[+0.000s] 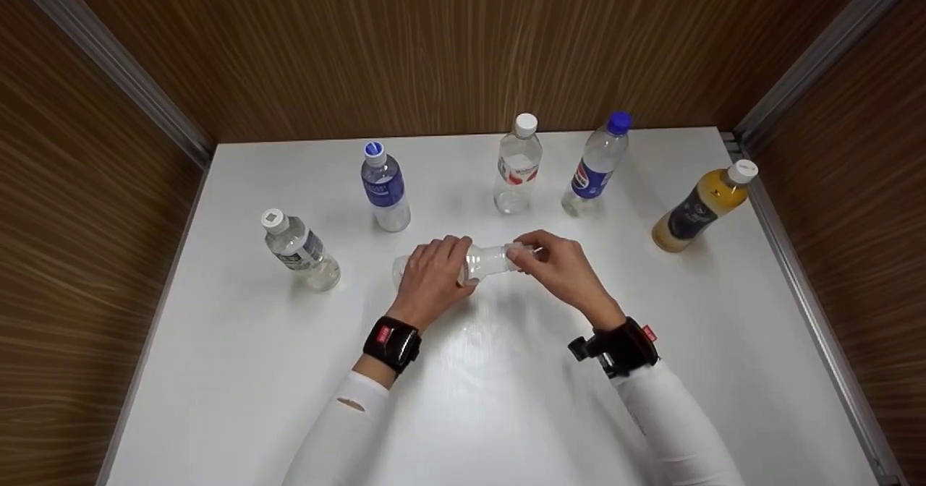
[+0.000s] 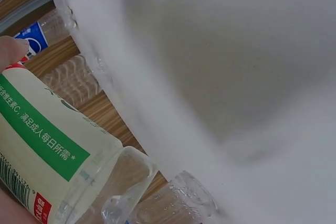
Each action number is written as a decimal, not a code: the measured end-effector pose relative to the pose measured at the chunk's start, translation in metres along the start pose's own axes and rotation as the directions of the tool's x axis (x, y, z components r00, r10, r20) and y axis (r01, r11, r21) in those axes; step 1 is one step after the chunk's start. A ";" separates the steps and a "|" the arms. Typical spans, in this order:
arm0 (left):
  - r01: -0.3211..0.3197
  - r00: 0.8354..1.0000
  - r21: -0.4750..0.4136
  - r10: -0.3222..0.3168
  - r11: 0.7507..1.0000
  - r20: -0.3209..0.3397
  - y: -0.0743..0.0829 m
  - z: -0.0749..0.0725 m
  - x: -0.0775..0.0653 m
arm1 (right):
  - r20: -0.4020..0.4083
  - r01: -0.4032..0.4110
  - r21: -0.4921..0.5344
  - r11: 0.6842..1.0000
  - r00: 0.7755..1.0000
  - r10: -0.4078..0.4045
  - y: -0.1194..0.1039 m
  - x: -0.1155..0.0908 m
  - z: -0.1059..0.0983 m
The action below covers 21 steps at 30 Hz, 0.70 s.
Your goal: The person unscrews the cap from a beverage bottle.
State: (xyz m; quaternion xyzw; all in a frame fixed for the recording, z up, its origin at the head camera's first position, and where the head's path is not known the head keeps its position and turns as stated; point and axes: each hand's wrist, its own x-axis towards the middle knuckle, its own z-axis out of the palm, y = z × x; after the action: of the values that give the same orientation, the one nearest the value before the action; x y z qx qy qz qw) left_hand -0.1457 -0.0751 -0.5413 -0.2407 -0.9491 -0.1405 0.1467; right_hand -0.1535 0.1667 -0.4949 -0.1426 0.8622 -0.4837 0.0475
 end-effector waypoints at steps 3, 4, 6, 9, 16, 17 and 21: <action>0.012 1.000 -0.015 -0.012 1.000 0.012 0.000 0.000 0.001 | -0.007 0.025 -0.023 0.999 1.000 -0.025 -0.001 0.000 -0.001; 0.017 1.000 -0.023 -0.017 1.000 0.019 0.000 0.000 0.001 | -0.007 0.033 -0.030 0.999 0.999 -0.033 -0.002 0.000 -0.001; 0.031 0.999 -0.047 -0.030 0.998 0.036 0.001 -0.001 0.000 | -0.002 0.049 -0.042 0.998 0.999 -0.049 -0.002 0.000 -0.001; 0.058 0.997 -0.093 -0.052 0.994 0.062 0.002 -0.001 0.000 | 0.011 0.072 -0.057 0.996 0.997 -0.072 -0.004 -0.001 -0.003; 0.138 0.987 -0.242 -0.114 0.960 0.111 0.004 -0.002 0.001 | 0.052 0.180 -0.023 0.983 0.983 -0.179 -0.012 -0.004 -0.009; 0.149 0.986 -0.266 -0.121 0.952 0.117 0.005 -0.002 0.002 | 0.055 0.198 -0.020 0.980 0.979 -0.196 -0.013 -0.004 -0.010; 0.167 0.983 -0.347 -0.129 0.923 0.132 0.005 -0.002 0.002 | 0.062 0.264 -0.043 0.964 0.963 -0.261 -0.016 -0.005 -0.014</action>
State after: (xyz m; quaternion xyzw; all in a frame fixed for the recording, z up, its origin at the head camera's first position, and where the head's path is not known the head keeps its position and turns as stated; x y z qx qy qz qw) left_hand -0.1444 -0.0709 -0.5375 -0.1980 -0.9297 -0.3080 0.0387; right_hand -0.1490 0.1713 -0.4746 -0.2701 0.8461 -0.4596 0.0036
